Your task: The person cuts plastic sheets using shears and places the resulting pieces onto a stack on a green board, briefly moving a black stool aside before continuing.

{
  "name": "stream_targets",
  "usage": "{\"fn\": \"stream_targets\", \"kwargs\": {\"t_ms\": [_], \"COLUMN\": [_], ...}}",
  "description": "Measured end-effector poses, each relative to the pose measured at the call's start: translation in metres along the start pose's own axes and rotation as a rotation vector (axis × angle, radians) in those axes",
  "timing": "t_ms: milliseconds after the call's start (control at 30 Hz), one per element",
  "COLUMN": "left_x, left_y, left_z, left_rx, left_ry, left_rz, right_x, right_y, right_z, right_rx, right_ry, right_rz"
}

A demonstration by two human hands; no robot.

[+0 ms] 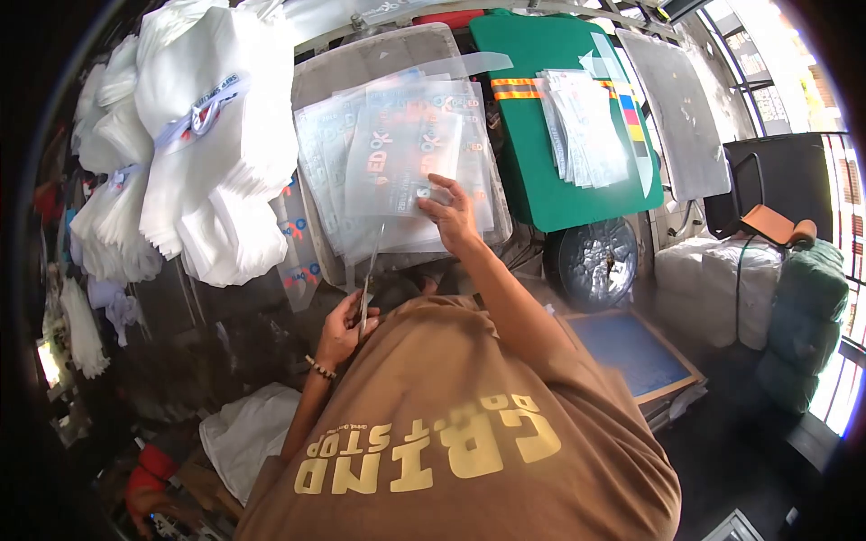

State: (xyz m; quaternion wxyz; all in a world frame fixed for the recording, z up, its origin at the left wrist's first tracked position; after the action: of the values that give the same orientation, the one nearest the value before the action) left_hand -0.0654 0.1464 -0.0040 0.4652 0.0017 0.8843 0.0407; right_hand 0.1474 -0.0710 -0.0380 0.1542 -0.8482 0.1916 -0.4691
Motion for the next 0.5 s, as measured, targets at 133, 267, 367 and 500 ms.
{"fn": "stream_targets", "kwargs": {"t_ms": [133, 267, 367, 500], "left_x": [-0.008, -0.011, -0.013, -0.021], "left_y": [-0.024, -0.036, -0.037, -0.037], "left_z": [0.023, 0.04, 0.046, 0.047], "left_rx": [0.01, 0.02, -0.004, 0.005], "left_ry": [-0.038, -0.086, -0.148, -0.122], "left_rz": [-0.112, -0.164, -0.148, -0.139], "right_x": [-0.016, -0.024, -0.031, -0.032], "right_y": [0.006, 0.011, 0.017, 0.016], "right_z": [0.002, 0.0, 0.002, -0.001], "right_rx": [0.003, -0.002, -0.006, -0.006], "right_ry": [0.041, 0.125, 0.132, 0.148], "right_rz": [0.028, -0.08, -0.121, -0.121]}}
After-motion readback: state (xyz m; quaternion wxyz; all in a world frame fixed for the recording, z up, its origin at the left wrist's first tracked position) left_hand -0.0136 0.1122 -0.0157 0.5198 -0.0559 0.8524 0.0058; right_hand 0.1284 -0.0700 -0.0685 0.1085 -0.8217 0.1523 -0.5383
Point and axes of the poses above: each hand's wrist, its own z-axis towards the middle knuckle, its own y-axis out of the back of the hand, x = y × z, the point moved 3 cm from there along z, towards the middle knuckle, and after that the axes turned 8 degrees about -x, right-handed, at the moved point
